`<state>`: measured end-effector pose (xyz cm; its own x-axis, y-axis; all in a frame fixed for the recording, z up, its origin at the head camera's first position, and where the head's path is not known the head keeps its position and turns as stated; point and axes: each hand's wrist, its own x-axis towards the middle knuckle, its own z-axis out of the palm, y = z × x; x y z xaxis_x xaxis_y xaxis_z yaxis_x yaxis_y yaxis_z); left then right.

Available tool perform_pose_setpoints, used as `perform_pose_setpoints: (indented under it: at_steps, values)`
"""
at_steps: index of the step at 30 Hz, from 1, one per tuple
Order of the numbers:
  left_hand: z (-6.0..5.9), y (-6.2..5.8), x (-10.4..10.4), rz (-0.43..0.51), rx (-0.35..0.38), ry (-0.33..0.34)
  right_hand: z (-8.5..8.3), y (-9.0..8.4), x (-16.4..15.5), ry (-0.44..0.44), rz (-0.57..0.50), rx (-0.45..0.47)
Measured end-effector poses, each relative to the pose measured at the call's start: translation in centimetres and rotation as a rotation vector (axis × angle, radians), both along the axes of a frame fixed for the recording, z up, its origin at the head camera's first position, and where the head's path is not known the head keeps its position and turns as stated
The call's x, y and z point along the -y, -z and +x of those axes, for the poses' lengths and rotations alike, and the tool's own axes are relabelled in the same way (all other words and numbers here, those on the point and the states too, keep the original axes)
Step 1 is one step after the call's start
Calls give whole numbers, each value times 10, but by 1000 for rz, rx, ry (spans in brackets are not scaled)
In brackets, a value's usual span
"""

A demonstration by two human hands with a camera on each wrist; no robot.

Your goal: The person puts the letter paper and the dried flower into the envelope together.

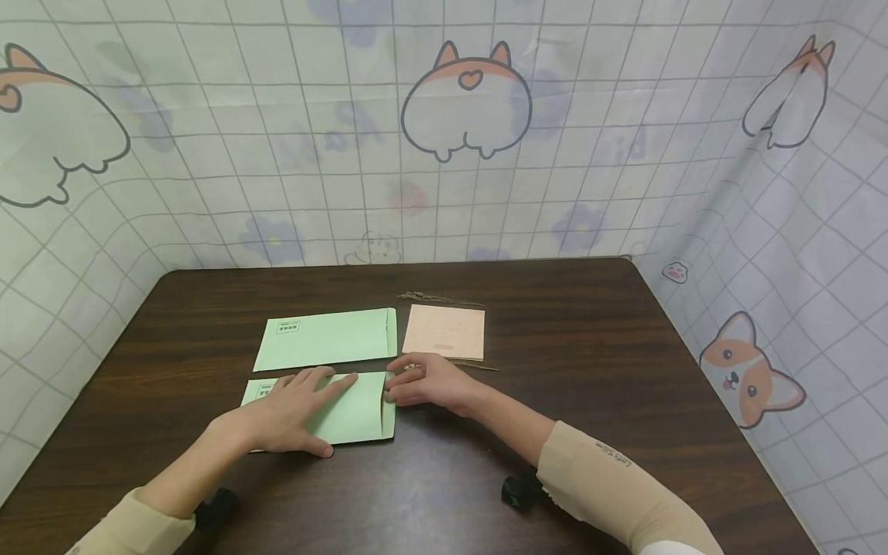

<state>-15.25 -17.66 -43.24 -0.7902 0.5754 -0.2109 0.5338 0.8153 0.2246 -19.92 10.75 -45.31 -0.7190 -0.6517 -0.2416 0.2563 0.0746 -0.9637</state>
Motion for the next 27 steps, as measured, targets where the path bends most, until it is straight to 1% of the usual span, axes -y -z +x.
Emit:
perform_pose_setpoints:
  at_steps: [11,16,27]
  values:
    - [1,-2,0,6,-6,8,-2,1,-19,-27,38,-42]
    - [1,-2,0,7,-7,9,-2,1,-29,-20,58,-49]
    - [1,-1,0,6,-8,10,-3,-1,-46,3,68,-59]
